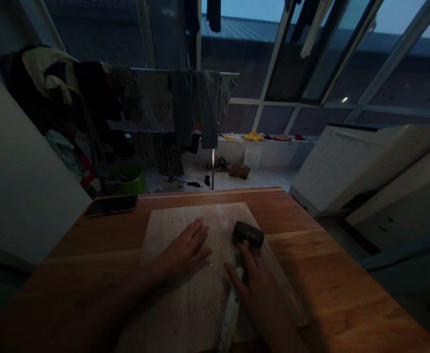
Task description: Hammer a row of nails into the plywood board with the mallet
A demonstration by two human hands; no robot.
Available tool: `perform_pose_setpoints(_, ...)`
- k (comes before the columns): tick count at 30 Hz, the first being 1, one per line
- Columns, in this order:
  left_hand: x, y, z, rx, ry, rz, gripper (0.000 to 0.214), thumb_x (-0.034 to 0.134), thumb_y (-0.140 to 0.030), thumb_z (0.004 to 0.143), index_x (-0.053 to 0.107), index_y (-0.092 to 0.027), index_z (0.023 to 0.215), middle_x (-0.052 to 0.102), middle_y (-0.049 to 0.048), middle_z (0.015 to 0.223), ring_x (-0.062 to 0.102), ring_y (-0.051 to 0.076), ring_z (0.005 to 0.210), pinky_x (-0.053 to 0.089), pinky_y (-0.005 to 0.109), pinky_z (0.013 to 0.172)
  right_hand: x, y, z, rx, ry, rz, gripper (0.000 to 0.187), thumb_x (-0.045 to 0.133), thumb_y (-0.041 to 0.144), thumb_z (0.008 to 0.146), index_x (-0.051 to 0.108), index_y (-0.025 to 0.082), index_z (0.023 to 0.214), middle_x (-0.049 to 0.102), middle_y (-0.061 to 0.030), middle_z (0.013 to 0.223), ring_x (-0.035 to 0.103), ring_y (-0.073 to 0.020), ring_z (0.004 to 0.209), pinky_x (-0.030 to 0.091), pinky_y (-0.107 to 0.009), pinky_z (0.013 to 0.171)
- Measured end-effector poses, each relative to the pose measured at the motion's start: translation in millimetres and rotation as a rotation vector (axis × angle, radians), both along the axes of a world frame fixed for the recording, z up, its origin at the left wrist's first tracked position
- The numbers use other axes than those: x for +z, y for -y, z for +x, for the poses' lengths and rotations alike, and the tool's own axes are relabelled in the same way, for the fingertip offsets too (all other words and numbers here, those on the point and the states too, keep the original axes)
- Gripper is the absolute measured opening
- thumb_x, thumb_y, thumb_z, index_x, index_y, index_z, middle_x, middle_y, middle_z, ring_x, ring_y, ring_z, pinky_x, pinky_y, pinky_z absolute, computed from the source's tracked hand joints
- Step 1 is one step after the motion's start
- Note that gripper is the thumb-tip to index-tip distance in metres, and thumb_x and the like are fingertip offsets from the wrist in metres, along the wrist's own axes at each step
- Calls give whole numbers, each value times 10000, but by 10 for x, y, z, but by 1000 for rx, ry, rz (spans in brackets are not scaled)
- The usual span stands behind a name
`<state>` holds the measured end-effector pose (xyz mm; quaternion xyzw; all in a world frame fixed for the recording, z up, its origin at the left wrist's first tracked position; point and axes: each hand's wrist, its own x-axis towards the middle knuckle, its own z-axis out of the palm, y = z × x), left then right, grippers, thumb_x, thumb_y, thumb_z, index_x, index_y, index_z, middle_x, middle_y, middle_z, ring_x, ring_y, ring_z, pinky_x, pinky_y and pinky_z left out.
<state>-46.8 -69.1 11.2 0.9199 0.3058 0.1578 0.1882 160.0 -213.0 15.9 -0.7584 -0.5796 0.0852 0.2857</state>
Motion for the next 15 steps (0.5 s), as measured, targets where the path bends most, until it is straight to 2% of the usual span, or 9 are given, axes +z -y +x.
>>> perform_pose_setpoints(3, -28, 71, 346, -6, 93, -87, 627, 456, -489, 1064, 416, -90, 1547, 240, 257, 1706, 200, 346, 1610, 274, 564, 1298, 20, -80, 12, 32, -29, -69, 582, 529, 427, 966, 558, 206, 1503, 786, -145, 1170, 785, -322, 970, 614, -424, 796)
perform_pose_setpoints(6, -33, 144, 693, 10, 249, -217, 584, 402, -444, 1080, 376, -115, 1562, 228, 250, 1712, 187, 339, 1615, 276, 602, 1291, -19, -111, 118, 5, -103, 20, 734, 561, 374, 899, 417, 158, 1585, 734, -186, 1291, 764, -325, 1058, 607, -424, 839)
perform_pose_setpoints(8, -15, 164, 870, 23, 362, -305, 531, 373, -402, 1088, 384, -141, 1551, 287, 227, 1699, 239, 315, 1605, 304, 583, 1285, -53, -115, 199, -44, -166, 90, 808, 560, 387, 886, 317, 152, 1621, 712, -191, 1325, 746, -317, 1109, 601, -434, 888)
perform_pose_setpoints(9, 3, 156, 926, 41, 414, -350, 499, 361, -380, 1092, 406, -152, 1533, 343, 214, 1676, 294, 298, 1586, 335, 555, 1275, -64, -115, 233, -67, -182, 111, 799, 550, 388, 886, 316, 158, 1615, 721, -183, 1303, 747, -312, 1104, 599, -440, 901)
perform_pose_setpoints(12, 92, 38, 936, 93, 483, -454, 360, 429, -304, 1060, 568, -175, 1366, 581, 166, 1469, 566, 253, 1372, 505, 443, 1139, -57, -121, 298, -105, -119, 149, 625, 498, 367, 901, 491, 178, 1496, 748, -161, 1223, 748, -306, 1073, 590, -459, 928)
perform_pose_setpoints(15, 196, -173, 761, 71, 359, -392, 206, 559, -165, 927, 688, -165, 1087, 698, 96, 1144, 684, 205, 1048, 576, 359, 944, 22, -155, 312, -106, 26, 186, 504, 471, 331, 917, 605, 170, 1375, 735, -186, 1243, 721, -321, 1128, 572, -467, 955)
